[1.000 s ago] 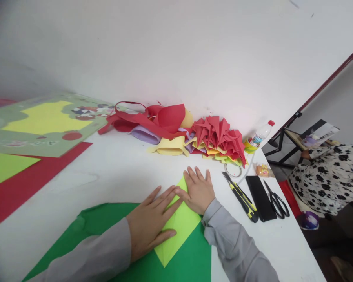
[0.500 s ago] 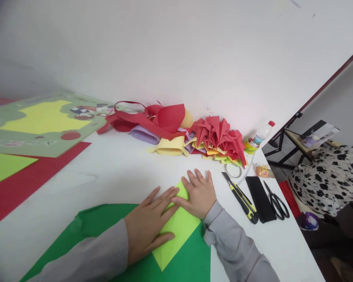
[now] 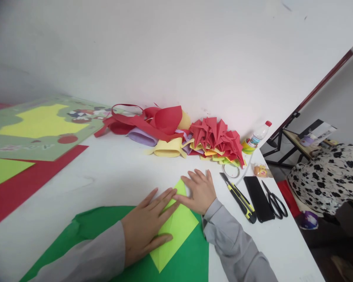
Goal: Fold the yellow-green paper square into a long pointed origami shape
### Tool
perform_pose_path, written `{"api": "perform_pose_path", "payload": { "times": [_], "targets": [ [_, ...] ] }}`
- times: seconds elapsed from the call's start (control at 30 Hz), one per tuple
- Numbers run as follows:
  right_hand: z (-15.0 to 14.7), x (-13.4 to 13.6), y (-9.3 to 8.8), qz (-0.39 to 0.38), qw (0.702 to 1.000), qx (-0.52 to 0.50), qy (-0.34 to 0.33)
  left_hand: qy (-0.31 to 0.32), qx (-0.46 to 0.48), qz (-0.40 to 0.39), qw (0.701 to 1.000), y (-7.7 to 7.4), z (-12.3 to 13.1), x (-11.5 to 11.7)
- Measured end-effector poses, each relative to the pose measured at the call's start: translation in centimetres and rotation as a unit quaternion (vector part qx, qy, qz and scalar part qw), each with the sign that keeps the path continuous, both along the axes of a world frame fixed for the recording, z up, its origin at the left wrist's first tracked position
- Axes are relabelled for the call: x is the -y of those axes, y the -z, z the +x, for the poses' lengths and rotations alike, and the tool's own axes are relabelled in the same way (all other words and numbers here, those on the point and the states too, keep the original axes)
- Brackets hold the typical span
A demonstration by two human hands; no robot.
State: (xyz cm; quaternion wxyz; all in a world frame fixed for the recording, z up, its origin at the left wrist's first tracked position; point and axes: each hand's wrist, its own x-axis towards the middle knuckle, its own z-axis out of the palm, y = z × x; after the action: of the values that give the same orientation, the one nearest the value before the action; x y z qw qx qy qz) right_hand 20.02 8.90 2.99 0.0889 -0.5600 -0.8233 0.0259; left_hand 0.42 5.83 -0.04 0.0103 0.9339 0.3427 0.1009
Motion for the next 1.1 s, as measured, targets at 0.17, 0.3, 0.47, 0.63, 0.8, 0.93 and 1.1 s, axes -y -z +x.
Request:
{"api": "perform_pose_path", "payload": {
  "times": [0.17,0.3,0.47,0.63,0.8,0.93,1.1],
  "targets": [
    [-0.8,0.0,-0.3,0.021,0.998,0.052,0.0,0.002,0.002,-0.004,1.0,0.2,0.0,0.0],
    [-1.1,-0.5,-0.3,0.011,0.998,0.061,0.013,0.004,-0.003,-0.003,1.0,0.2,-0.1,0.0],
    [-0.5,-0.2,0.2,-0.001,1.0,0.009,0.024,0.011,-0.026,-0.004,1.0,0.0,-0.3,0.0],
    [-0.6,0.5,0.2,0.026,0.999,0.031,-0.019,0.003,-0.003,-0.002,1.0,0.1,-0.2,0.0],
    [-1.0,-0.2,0.1,0.011,0.998,0.058,0.013,-0.003,0.005,-0.001,1.0,-0.1,-0.1,0.2],
    [-0.8,-0.2,0.1,0.008,0.999,0.034,0.013,-0.013,0.007,-0.004,1.0,-0.4,-0.1,0.2],
    [-0.7,0.7,0.1,-0.003,0.998,0.058,-0.03,-0.014,0.011,0.021,1.0,0.0,0.0,0.4]
  ]
}}
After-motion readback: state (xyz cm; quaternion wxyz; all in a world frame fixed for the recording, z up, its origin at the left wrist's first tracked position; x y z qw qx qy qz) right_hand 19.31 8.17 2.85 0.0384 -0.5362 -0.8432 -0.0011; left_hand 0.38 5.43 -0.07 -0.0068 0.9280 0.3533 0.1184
